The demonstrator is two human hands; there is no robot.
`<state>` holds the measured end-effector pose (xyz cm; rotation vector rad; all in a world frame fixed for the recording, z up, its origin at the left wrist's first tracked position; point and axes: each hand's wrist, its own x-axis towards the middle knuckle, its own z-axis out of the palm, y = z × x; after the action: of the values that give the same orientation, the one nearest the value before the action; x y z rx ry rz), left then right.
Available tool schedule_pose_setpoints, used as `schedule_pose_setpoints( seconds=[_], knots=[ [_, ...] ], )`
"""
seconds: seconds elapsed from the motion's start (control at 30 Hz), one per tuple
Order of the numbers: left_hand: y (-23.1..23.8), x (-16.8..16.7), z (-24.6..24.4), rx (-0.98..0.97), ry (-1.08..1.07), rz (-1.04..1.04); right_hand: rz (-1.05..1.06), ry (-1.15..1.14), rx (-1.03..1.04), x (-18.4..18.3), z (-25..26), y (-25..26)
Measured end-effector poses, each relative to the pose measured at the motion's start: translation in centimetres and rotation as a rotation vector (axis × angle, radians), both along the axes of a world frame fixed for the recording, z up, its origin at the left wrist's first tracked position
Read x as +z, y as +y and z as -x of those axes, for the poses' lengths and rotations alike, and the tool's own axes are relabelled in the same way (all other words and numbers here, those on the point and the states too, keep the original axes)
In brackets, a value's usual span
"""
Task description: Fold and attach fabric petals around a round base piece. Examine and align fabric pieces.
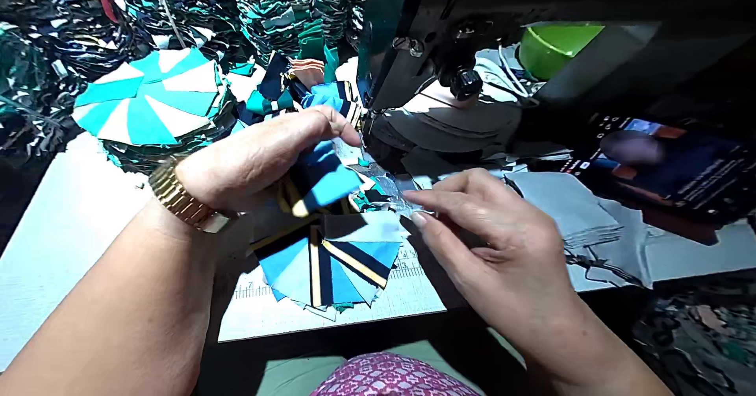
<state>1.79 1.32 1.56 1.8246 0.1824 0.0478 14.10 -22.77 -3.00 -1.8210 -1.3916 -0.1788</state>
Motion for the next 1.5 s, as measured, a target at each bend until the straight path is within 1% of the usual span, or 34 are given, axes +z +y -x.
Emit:
schedule_pose_setpoints(
  seconds=[0.03,0.07,0.13,0.23,0.4,0.53,0.67,0.83,0.93,1.03,1.1,1.5],
  knots=[
    [-0.5,0.1,0.0,0.019,0.027,0.144,-0.036,0.025,-0.001,0.2,-0.1,0.0],
    [-1.0,0.1,-0.1,0.039,0.035,0.207,-0.067,0.055,-0.001,0.4,-0.2,0.1],
    [-1.4,0.0,-0.1,0.003,-0.007,0.244,-0.132,0.105,0.001,0.7,-0.3,0.2],
    [-2.0,-0.3,-0.4,-0.044,-0.077,0.246,-0.202,0.123,0.010,1.2,0.0,0.4],
    [-2.3,-0.8,-0.8,-0.143,-0.121,0.315,-0.162,0.179,0.012,1.1,0.3,1.0],
    [-2.6,-0.7,-0.8,-0.152,-0.099,0.348,-0.173,0.174,0.015,0.8,0.3,1.5],
    [-2.5,-0.3,-0.7,-0.154,-0.005,0.502,-0.201,0.088,0.006,0.9,0.2,1.7],
    [-2.6,-0.4,-0.7,-0.145,-0.005,0.557,-0.219,-0.103,-0.014,1.1,0.2,1.6],
    [-2.6,-0.4,-0.7,-0.152,-0.004,0.552,-0.221,-0.027,-0.013,1.0,0.2,1.7],
    [-2.5,-0.6,-0.8,-0.179,-0.017,0.537,-0.157,0.046,-0.031,1.1,0.0,1.4],
    [-2.5,-0.6,-0.8,-0.177,-0.007,0.539,-0.137,0.050,-0.031,1.2,0.1,1.3],
    [-2.5,-0.8,-0.9,-0.190,-0.015,0.523,-0.189,0.029,0.027,1.0,0.1,1.4]
  ],
)
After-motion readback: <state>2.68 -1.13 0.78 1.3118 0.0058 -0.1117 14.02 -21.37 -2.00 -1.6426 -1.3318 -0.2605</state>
